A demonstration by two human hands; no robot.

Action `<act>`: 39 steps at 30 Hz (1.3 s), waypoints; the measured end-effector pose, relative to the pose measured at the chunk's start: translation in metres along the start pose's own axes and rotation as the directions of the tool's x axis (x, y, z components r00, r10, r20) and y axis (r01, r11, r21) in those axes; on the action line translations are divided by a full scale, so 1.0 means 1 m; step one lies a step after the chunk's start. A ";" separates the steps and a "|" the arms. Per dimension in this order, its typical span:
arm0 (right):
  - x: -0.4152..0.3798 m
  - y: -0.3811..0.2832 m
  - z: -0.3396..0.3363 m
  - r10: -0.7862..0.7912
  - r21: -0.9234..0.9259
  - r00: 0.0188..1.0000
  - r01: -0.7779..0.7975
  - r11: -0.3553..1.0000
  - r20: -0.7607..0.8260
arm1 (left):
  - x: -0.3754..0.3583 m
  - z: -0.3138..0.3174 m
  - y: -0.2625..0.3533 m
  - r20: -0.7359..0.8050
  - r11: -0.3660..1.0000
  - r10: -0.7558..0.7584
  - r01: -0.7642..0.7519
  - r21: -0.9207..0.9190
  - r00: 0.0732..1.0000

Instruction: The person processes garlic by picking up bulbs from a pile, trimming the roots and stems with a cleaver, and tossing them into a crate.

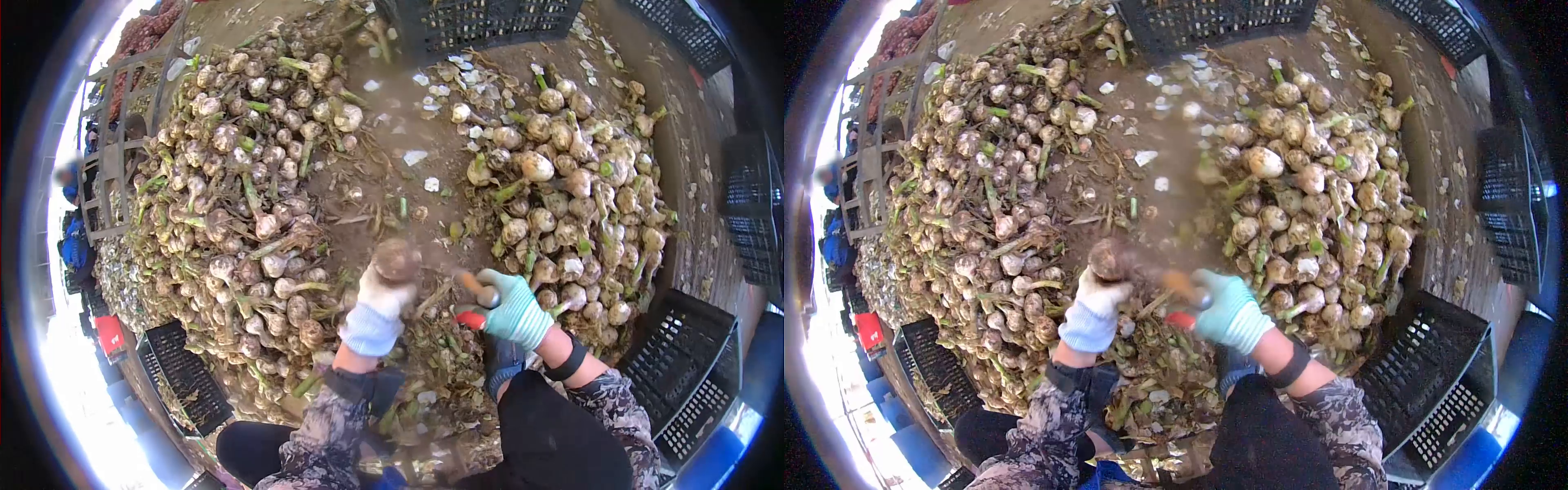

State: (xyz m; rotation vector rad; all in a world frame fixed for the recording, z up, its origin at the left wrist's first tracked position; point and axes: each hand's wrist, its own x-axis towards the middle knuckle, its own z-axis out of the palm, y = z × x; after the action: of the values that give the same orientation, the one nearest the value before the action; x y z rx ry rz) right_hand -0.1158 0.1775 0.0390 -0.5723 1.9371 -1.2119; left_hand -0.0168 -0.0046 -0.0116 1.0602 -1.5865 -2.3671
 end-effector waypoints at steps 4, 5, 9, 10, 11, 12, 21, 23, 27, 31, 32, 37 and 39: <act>0.000 -0.026 0.008 -0.116 -0.419 0.980 0.176 0.891 0.164 | -0.025 -0.005 -0.007 0.041 0.993 0.028 -0.023 -0.119 0.999; 0.000 -0.024 0.014 -0.147 -0.467 0.976 0.206 0.860 0.161 | -0.032 -0.008 -0.008 0.038 0.991 0.042 -0.037 -0.131 0.998; -0.006 -0.026 0.023 -0.122 -0.534 0.974 0.206 0.820 0.189 | -0.052 -0.019 -0.017 0.017 0.982 0.068 -0.064 -0.176 0.998; -0.008 -0.026 0.024 -0.104 -0.540 0.975 0.197 0.818 0.197 | -0.056 -0.021 -0.019 0.017 0.980 0.070 -0.065 -0.186 0.997; -0.010 -0.026 0.026 -0.128 -0.569 0.974 0.215 0.794 0.189 | -0.060 -0.024 -0.021 0.017 0.978 0.070 -0.065 -0.199 0.997; -0.012 -0.028 0.024 -0.133 -0.561 0.971 0.223 0.797 0.197 | -0.063 -0.027 -0.022 0.025 0.977 0.066 -0.060 -0.202 0.997; -0.017 -0.029 0.020 -0.079 -0.562 0.973 0.192 0.805 0.218 | -0.062 -0.040 -0.015 0.264 0.999 0.001 -0.012 0.039 0.965; -0.019 -0.025 0.019 -0.080 -0.573 0.975 0.187 0.798 0.207 | -0.064 -0.042 -0.018 0.295 0.999 -0.034 0.027 0.027 0.955; -0.017 -0.019 0.021 -0.052 -0.585 0.977 0.166 0.794 0.208 | -0.070 -0.044 -0.023 0.320 0.997 -0.076 0.075 0.016 0.944; -0.015 -0.013 0.018 -0.047 -0.614 0.988 0.127 0.779 0.145 | -0.063 -0.026 -0.005 0.346 0.963 0.055 -0.141 0.228 0.937; -0.015 -0.014 0.018 -0.051 -0.610 0.988 0.132 0.781 0.148 | -0.066 -0.015 0.009 0.373 0.915 0.131 -0.257 0.310 0.918; -0.022 -0.013 0.011 -0.119 -0.544 0.985 0.168 0.822 0.124 | -0.073 0.005 0.027 0.327 0.824 0.321 -0.432 0.366 0.889; -0.013 0.012 -0.016 0.135 -0.580 0.985 -0.170 0.796 -0.104 | -0.070 0.013 0.041 0.320 0.532 0.730 -0.796 0.288 0.604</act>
State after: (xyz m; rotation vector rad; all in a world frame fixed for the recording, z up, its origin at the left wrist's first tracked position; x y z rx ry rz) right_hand -0.1208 0.2005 0.0373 -0.6763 2.3653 -0.5053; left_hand 0.0166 0.0178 0.0603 0.0625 -2.0755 -1.5532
